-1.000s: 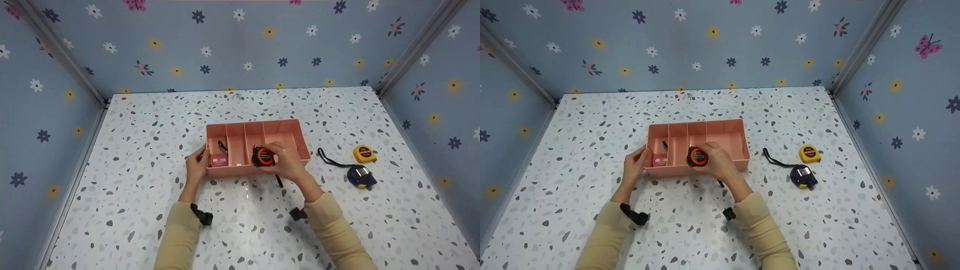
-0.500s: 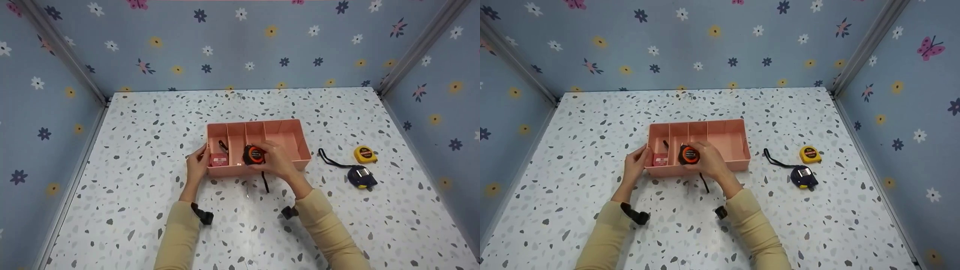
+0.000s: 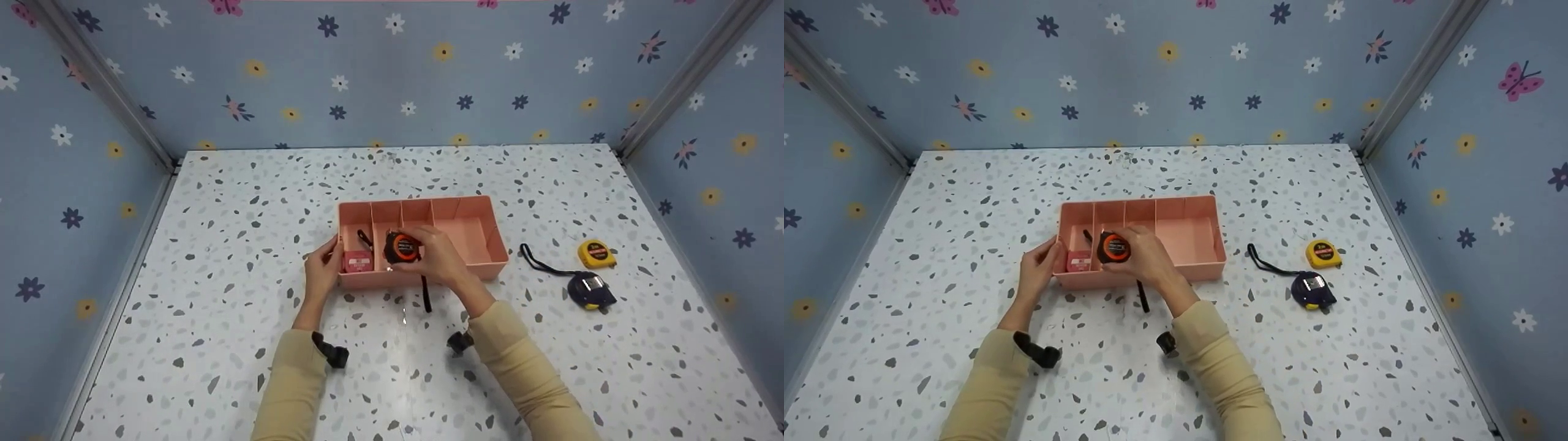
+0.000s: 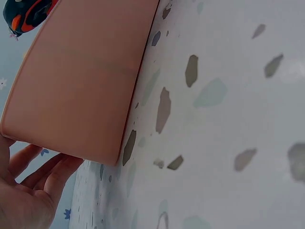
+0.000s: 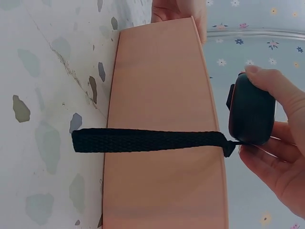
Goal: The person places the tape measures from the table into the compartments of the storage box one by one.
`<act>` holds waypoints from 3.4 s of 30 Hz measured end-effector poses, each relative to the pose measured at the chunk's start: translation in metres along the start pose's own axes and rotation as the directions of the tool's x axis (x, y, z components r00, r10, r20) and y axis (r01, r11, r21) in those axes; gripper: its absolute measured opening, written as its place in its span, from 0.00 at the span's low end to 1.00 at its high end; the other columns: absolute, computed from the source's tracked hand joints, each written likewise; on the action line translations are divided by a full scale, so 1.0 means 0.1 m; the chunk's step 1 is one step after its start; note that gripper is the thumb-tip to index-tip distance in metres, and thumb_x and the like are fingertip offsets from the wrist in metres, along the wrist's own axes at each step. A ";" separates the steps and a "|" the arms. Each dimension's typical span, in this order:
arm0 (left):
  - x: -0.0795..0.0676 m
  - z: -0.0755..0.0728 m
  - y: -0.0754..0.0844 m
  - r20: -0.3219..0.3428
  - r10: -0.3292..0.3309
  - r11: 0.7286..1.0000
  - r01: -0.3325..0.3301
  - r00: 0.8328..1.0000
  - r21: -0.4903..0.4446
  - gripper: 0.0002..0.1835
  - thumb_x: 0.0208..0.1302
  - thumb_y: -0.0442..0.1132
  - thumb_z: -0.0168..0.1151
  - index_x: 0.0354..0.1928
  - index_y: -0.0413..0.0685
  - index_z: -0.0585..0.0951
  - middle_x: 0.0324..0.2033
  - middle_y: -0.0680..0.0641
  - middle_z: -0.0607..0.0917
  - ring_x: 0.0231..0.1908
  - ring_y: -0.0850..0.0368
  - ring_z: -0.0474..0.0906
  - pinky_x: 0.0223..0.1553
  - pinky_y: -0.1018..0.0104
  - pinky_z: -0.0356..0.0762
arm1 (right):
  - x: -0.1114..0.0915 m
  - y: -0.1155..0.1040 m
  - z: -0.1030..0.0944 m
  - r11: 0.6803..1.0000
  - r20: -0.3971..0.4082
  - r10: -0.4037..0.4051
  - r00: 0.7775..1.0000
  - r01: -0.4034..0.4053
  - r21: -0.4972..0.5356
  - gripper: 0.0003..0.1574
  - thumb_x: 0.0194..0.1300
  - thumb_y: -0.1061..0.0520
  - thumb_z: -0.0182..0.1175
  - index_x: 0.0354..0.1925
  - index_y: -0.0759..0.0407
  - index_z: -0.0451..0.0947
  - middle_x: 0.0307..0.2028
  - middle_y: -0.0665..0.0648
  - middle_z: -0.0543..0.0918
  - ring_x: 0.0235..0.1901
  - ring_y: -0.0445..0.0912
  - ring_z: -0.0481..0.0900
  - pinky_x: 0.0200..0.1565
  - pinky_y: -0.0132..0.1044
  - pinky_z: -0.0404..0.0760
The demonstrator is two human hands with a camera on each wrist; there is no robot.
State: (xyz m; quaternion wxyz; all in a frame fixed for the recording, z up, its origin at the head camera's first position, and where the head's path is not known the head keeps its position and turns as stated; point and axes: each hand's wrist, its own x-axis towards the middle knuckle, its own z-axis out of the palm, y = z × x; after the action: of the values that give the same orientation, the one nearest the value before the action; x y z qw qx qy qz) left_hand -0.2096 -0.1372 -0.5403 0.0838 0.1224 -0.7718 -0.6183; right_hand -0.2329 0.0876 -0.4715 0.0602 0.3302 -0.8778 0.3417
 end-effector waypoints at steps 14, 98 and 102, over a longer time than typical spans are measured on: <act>-0.02 -0.01 0.00 0.000 0.010 1.000 -0.010 1.000 0.001 0.20 0.64 0.43 0.50 0.56 0.43 0.72 0.48 0.44 0.78 0.42 0.53 0.74 0.42 0.63 0.71 | 0.13 0.01 0.13 0.997 0.058 0.070 0.996 -0.070 0.010 0.40 0.42 0.47 0.71 0.53 0.63 0.72 0.46 0.57 0.76 0.45 0.47 0.70 0.44 0.37 0.71; 0.00 0.01 -0.01 -0.015 0.040 0.999 -0.040 0.999 -0.019 0.19 0.64 0.41 0.51 0.55 0.42 0.73 0.49 0.43 0.77 0.43 0.51 0.75 0.43 0.63 0.71 | 0.39 0.35 0.33 0.993 0.303 -0.078 0.950 0.101 -0.060 0.32 0.39 0.48 0.72 0.42 0.61 0.78 0.39 0.53 0.81 0.42 0.45 0.73 0.56 0.40 0.60; -0.01 0.01 -0.01 -0.020 0.041 0.999 -0.041 0.999 -0.009 0.19 0.64 0.42 0.51 0.55 0.42 0.73 0.49 0.44 0.77 0.43 0.53 0.75 0.43 0.63 0.72 | 0.41 0.35 0.32 0.994 0.325 -0.081 0.942 0.102 -0.049 0.32 0.38 0.48 0.73 0.42 0.61 0.78 0.39 0.53 0.81 0.41 0.45 0.73 0.55 0.39 0.61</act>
State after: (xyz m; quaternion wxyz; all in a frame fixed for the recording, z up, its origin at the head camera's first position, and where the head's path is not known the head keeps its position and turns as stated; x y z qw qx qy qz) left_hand -0.2091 -0.1365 -0.5412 0.1048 0.1122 -0.7705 -0.6187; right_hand -0.2823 0.0641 -0.5015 -0.0574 0.4198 -0.8703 0.2510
